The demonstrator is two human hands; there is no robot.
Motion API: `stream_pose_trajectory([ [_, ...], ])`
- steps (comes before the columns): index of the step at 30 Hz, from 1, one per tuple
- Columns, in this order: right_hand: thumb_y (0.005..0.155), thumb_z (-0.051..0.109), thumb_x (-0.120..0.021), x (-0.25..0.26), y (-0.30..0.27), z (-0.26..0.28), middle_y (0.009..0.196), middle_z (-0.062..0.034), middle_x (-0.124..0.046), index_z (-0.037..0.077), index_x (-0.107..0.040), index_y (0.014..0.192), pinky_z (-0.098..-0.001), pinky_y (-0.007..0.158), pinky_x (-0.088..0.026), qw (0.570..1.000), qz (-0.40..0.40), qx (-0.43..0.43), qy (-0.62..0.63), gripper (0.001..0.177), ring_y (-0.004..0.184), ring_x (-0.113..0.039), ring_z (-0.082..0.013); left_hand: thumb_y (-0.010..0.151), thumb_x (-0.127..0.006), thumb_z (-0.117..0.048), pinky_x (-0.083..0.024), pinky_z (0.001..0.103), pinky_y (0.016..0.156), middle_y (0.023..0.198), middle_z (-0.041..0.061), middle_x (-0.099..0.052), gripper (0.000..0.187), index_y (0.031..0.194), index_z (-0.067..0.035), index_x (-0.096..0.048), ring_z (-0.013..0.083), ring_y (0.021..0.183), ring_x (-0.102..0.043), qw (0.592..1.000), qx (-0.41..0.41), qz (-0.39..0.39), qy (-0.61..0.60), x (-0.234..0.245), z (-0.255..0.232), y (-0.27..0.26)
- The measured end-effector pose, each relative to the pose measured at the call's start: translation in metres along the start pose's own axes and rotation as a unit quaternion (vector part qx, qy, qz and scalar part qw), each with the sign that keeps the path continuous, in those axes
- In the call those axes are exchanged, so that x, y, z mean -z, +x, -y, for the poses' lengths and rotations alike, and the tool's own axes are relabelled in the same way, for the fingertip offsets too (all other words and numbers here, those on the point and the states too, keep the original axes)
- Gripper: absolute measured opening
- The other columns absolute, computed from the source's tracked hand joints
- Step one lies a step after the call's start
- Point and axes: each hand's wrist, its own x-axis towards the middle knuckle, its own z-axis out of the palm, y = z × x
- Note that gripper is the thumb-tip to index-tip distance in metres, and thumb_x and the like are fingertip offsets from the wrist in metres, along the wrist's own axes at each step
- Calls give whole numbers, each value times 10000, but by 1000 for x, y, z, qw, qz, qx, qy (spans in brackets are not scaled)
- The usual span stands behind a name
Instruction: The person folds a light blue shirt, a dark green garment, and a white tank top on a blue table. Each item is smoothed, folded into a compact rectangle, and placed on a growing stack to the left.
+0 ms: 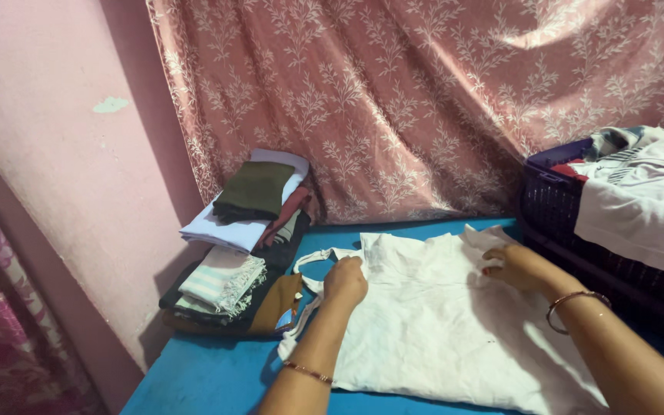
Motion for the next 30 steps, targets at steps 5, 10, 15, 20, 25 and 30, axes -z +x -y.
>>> stream_pose_trajectory([
  [5, 941, 749, -466, -59, 17, -37, 1723, -107, 40, 282, -144, 1640, -523, 1253, -70, 986, 114, -113, -48, 900, 1599, 65, -275, 843, -745, -418, -272, 502, 1160, 1434, 123, -520, 562, 1317, -137, -633, 306, 1420, -367, 996, 76, 21, 52, -34, 57, 3],
  [10, 864, 846, -396, -79, 29, -67, 1738, -62, 46, 283, -90, 1656, -536, 1263, -48, 980, 97, -164, -52, 1018, 1602, 79, -253, 757, -838, -443, -278, 490, 1121, 1355, 211, -536, 581, 1202, -105, -679, 382, 1354, -382, 995, 50, -78, 32, -36, 77, 0],
  [15, 864, 840, -435, -74, 26, -60, 1725, -67, -88, 253, -172, 1641, -531, 1248, -146, 982, 63, -156, -81, 1009, 1595, -33, -280, 663, -881, -337, -395, 451, 1094, 1146, 109, -653, 394, 936, -107, -714, 328, 1228, -520, 992, -2, -119, -35, -18, 69, -11],
  [20, 898, 660, -601, -43, 2, -16, 1520, -23, -607, 273, -624, 1478, -372, 1203, -477, 987, -15, -130, -98, 697, 1442, -543, -244, 681, -882, -261, -294, 592, 1108, 1027, 74, -712, 287, 894, -137, -735, 307, 1136, -564, 997, -35, -69, 1, 14, 34, -10],
  [25, 747, 248, -820, -24, -3, 50, 1587, -125, -418, 164, -492, 1520, -452, 1189, -303, 970, -164, 112, 139, 844, 1446, -376, -335, 796, -757, -137, -444, 531, 1014, 995, 101, -765, 227, 1022, -156, -750, 315, 1014, -701, 981, -170, -31, -83, 18, -41, -10],
  [30, 778, 183, -838, -34, 12, 73, 1604, -167, -366, 85, -610, 1358, -393, 1111, -403, 939, -37, 223, 260, 631, 1390, -419, -328, 798, -780, -209, -538, 449, 916, 1091, 127, -743, 339, 1123, -141, -712, 327, 1037, -703, 958, -210, 116, -154, -8, -103, -14],
])
